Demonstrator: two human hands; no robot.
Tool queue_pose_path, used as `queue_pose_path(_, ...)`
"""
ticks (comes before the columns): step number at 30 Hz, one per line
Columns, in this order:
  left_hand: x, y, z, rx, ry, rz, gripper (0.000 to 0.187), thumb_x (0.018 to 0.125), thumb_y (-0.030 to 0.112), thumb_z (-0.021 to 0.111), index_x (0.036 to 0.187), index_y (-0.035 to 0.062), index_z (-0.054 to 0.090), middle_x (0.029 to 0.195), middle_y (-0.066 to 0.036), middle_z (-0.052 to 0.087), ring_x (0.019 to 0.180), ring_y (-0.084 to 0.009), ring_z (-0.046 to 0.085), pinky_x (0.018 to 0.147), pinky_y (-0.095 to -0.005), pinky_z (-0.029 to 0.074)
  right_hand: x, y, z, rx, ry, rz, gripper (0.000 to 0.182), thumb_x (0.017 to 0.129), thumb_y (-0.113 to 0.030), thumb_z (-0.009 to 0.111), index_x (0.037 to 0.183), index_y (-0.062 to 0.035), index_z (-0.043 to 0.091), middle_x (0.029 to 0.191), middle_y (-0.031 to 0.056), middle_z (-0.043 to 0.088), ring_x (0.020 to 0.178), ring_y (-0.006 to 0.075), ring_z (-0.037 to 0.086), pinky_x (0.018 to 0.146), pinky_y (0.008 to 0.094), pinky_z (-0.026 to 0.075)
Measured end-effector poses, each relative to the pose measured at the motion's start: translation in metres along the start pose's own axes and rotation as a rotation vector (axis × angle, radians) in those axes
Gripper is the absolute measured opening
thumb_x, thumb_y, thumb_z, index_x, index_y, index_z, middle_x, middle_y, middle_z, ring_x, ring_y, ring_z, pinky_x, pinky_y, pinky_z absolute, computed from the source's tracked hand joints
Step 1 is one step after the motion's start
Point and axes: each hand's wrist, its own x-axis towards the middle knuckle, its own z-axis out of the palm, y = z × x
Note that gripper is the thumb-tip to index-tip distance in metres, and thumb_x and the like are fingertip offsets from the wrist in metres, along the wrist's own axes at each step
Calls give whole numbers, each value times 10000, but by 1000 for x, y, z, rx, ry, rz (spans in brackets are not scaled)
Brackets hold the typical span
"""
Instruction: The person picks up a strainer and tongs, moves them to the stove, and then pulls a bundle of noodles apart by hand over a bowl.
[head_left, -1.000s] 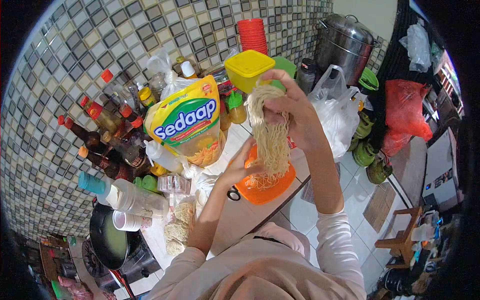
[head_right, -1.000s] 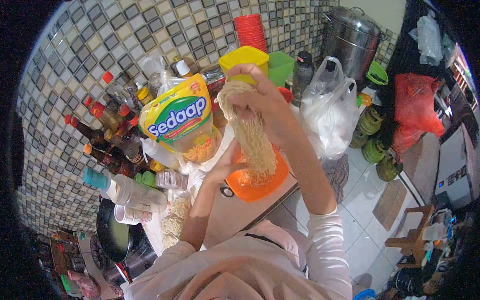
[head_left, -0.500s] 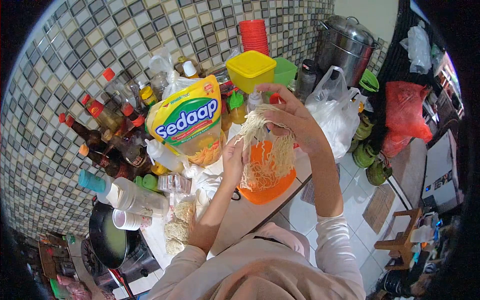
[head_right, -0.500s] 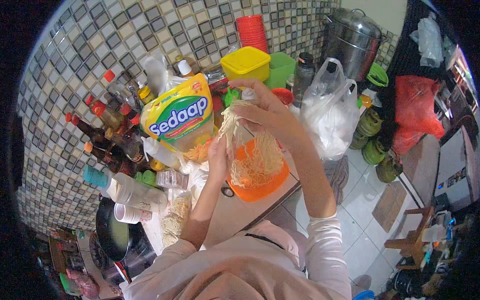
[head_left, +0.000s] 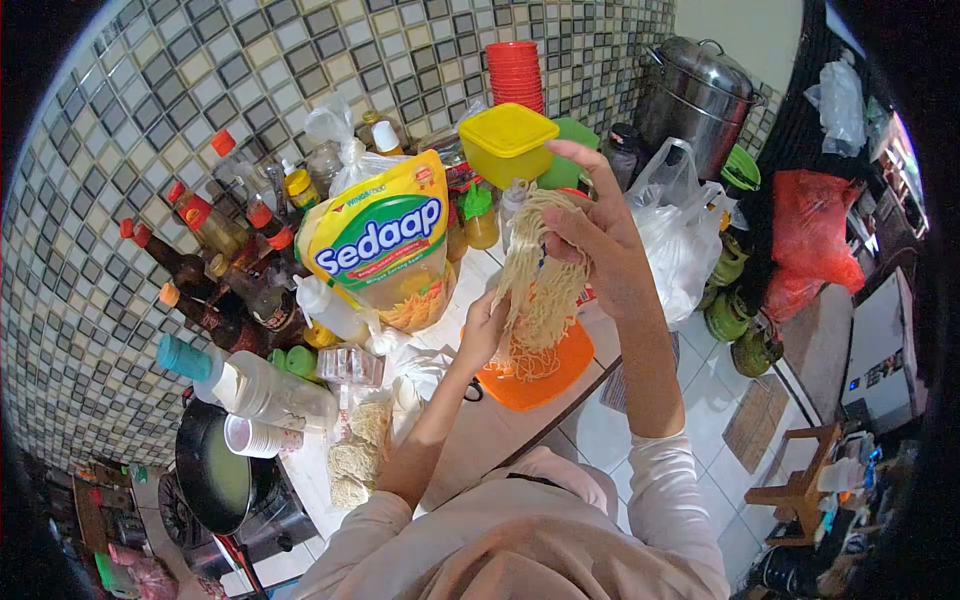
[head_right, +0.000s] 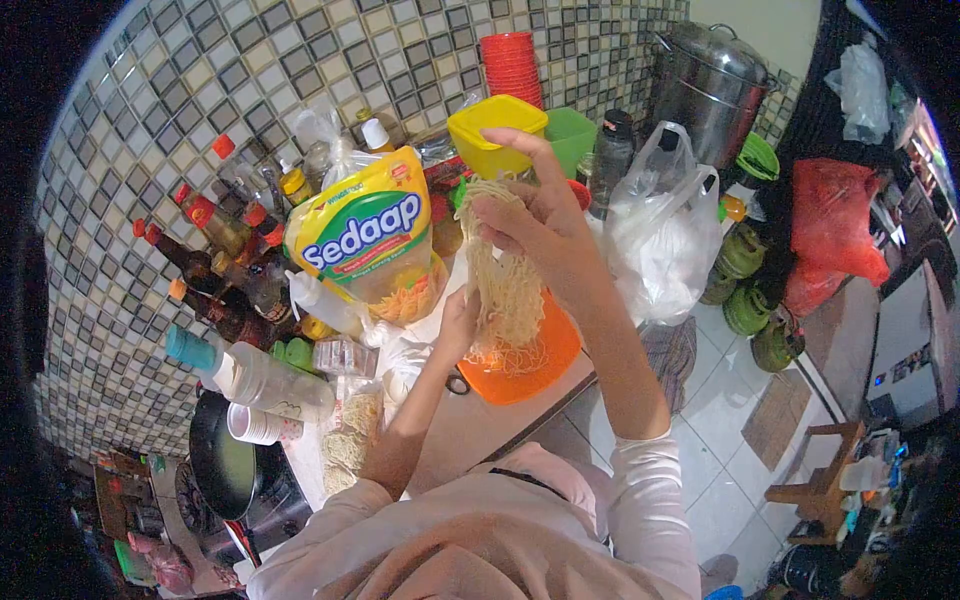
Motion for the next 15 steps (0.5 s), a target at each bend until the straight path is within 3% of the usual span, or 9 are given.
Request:
queue_pose_path(2, -1, 4, -2, -5, 1, -148, 228, 874, 147, 394, 995, 2, 522, 736, 27, 523, 632, -35, 443, 567, -182, 368, 0, -2, 3, -50, 22, -27, 509, 772, -64, 533, 1218, -118, 293, 730, 18, 503, 565, 34, 407, 469, 147, 293)
queue_pose_path(6, 2, -2, -5, -99, 51, -252, 231, 865, 157, 417, 983, -4, 533, 758, 13, 544, 654, -48, 465, 599, -190, 379, 2, -2, 0, -26, 23, -40, 517, 770, -75, 541, 1220, -115, 291, 741, 18, 504, 568, 35, 406, 468, 151, 295)
queue_pose_path(9, 1, 0, -8, -146, 34, -214, 238, 857, 165, 435, 968, -17, 539, 775, 2, 563, 675, -55, 481, 619, -198, 388, 3, -5, -5, -27, 4, -75, 522, 765, -77, 541, 1220, -114, 289, 746, 15, 503, 564, 34, 404, 465, 152, 294)
queue_pose_path(11, -1, 6, -7, 85, 42, -53, 229, 840, 153, 469, 967, -25, 536, 795, -5, 574, 686, -54, 489, 619, -202, 395, 1, -9, -6, -19, 31, -61, 514, 759, -80, 536, 1215, -109, 299, 716, 10, 496, 549, 32, 396, 459, 153, 287)
queue_pose_path(15, 1, -4, -9, 199, 87, 106, 200, 814, 111, 509, 959, -24, 539, 808, -27, 579, 694, -60, 493, 628, -207, 395, 2, -10, -9, 21, 52, -87, 501, 755, -78, 527, 1206, -97, 310, 671, 7, 485, 523, 30, 383, 451, 153, 279)
